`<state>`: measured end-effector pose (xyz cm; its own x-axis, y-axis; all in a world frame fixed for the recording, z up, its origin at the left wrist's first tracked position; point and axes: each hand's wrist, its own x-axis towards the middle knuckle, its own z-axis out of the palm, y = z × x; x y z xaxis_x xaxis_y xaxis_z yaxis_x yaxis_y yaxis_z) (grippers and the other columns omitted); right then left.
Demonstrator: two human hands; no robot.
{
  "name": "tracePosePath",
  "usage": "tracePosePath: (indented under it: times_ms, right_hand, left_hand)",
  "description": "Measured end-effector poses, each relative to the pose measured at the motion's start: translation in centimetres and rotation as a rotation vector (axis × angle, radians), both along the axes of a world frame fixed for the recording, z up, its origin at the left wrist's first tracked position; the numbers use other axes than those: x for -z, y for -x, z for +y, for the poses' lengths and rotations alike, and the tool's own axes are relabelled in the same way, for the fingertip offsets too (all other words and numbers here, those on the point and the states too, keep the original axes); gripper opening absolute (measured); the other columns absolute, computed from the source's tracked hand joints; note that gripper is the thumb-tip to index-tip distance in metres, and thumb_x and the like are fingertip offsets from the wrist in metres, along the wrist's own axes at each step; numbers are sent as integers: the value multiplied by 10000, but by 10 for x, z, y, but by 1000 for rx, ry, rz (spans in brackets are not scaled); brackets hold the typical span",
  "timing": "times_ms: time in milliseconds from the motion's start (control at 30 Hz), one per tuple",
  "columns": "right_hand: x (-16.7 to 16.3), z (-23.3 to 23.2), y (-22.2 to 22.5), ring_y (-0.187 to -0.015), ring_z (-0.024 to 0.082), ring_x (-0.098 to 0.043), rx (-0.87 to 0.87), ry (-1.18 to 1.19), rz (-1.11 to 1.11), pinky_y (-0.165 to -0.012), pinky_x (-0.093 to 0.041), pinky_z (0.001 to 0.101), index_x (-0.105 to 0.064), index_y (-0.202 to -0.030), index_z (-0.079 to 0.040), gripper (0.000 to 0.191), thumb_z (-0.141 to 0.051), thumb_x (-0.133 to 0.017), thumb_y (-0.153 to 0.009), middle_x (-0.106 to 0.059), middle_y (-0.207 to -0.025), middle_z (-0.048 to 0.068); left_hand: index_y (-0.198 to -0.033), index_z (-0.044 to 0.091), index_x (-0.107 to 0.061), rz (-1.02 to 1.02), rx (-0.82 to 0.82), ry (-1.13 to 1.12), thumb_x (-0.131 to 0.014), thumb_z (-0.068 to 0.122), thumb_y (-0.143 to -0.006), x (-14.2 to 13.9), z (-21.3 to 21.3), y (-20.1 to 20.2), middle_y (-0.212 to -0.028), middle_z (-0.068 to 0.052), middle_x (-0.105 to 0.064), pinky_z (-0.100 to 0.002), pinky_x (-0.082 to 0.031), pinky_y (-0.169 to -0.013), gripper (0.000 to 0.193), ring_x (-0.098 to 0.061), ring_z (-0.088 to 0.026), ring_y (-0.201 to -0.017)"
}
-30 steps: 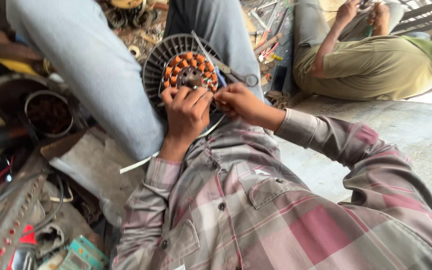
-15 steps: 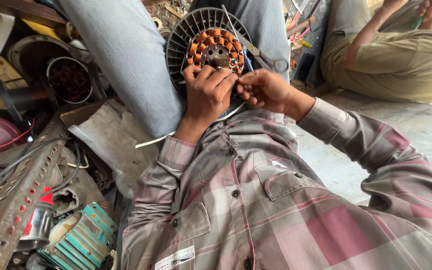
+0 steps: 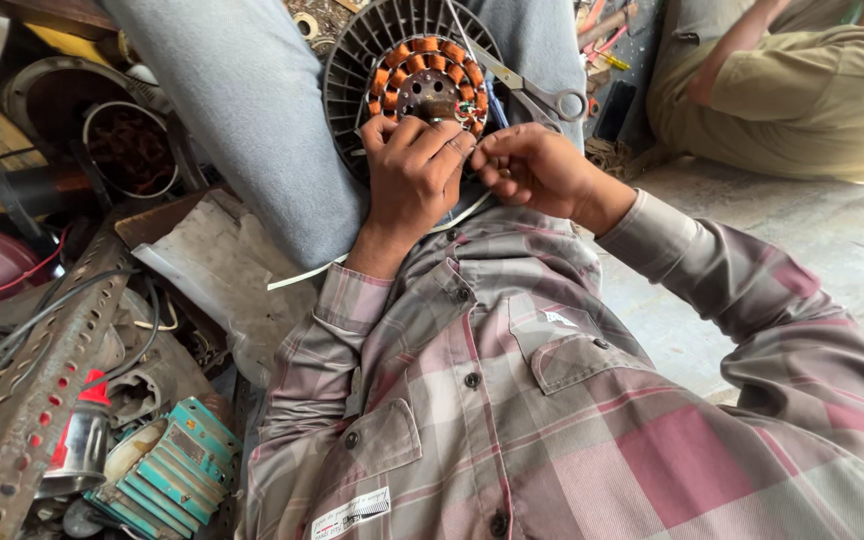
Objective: The person sits on the floor and works on an electric motor stator. They strip wire insulation with scissors, twist wires together, and use a screwdriver to adjust connections on the stator coils.
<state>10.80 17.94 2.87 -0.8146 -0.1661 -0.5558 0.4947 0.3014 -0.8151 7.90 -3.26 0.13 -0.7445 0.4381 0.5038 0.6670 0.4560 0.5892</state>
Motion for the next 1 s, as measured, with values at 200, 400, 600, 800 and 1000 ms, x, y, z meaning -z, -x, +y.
tracePosePath:
  times_ms: [200, 400, 600, 800, 1000]
  right_hand:
    - [-3, 10, -11, -715, 244, -620, -384, -434, 839, -601, -499, 388, -652, -1070, 11, 163, -136, -677, -1004, -625, -862, 108]
    - [17, 1, 4, -530, 170, -530, 334, 520, -445, -443, -369, 303, -671, -901, -9, 204, -188, -700, -994, -604, -713, 75]
    - [-4, 5, -13, -669, 225, -586, -341, -426, 929, -575, -466, 335, -620, -1082, 57, 269, -210, -653, -1089, -607, -848, 122]
    - [9, -3, 2, -511, 123, -508, 294, 510, -397, -425, -344, 272, -666, -919, -18, 241, -230, -675, -1034, -587, -733, 57]
    - [0, 6, -11, -604, 178, -571, -292, -361, 795, -514, -435, 302, -642, -989, 26, 289, -259, -692, -998, -566, -761, 87]
  left_hand:
    - [-995, 105, -771, 9, -15, 11, -725, 114, -951, 0, 0, -1, -1009, 52, -682, -425, -335, -905, 64, -575, -169, -854]
    - [-999, 111, -766, 6, -14, 14, -724, 117, -957, -2, 0, 0, -1014, 52, -680, -428, -334, -908, 60, -571, -176, -861]
    - [-1016, 114, -773, 8, -12, 33, -714, 101, -919, -2, -1, -2, -1017, 49, -684, -426, -331, -917, 114, -579, -174, -871]
    - [-1012, 107, -770, 13, -20, 19, -716, 83, -938, -2, 1, 0, -1031, 50, -696, -419, -333, -928, 95, -583, -164, -874]
    - [-1007, 112, -774, 13, -12, 26, -713, 82, -928, -3, 0, -1, -1026, 52, -697, -421, -329, -915, 104, -593, -167, -884]
